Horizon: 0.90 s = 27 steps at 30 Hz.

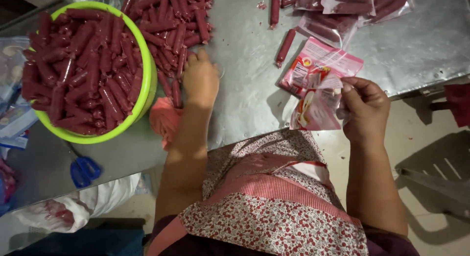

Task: The person places hot dogs into individual plastic packets and then gathers the filled packets together.

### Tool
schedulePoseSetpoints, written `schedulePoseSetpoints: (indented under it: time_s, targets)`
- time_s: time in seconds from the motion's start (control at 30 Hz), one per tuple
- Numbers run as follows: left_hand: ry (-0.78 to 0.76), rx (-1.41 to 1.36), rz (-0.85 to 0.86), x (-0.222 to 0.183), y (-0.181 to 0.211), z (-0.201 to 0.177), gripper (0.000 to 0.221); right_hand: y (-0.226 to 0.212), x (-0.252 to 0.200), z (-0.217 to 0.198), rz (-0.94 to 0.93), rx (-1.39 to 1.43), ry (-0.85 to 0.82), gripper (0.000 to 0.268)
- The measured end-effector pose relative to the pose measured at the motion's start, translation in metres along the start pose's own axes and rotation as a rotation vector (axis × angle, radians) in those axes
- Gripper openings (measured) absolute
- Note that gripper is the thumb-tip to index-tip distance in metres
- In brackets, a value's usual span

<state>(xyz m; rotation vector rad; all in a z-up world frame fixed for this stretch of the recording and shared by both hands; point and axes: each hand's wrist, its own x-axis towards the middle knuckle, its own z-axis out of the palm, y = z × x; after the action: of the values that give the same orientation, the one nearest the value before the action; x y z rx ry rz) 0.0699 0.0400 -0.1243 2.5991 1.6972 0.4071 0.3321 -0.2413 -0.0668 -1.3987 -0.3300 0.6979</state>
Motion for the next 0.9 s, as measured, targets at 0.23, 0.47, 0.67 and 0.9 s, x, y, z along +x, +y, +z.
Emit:
schedulePoseSetpoints:
  time_s: [0.23, 0.47, 0.67, 0.9]
  targets:
    - [-0.061, -0.262, -0.124, 0.013, -0.007, -0.001, 0.049, 0.008, 0.003, -0.012, 0.027, 0.019, -0.053, 0.011]
    - [-0.052, -0.454, -0.132, 0.073, 0.004, -0.047, 0.028, 0.004, 0.004, -0.026, 0.05, 0.014, 0.017, 0.01]
    - [-0.251, -0.25, -0.36, 0.125, 0.016, -0.044, 0.042, -0.003, 0.0, -0.028, 0.08, 0.004, 0.027, 0.008]
    - [-0.221, -0.287, -0.169, 0.135, -0.011, -0.037, 0.024, 0.004, 0.004, -0.033, 0.094, 0.039, 0.028, 0.005]
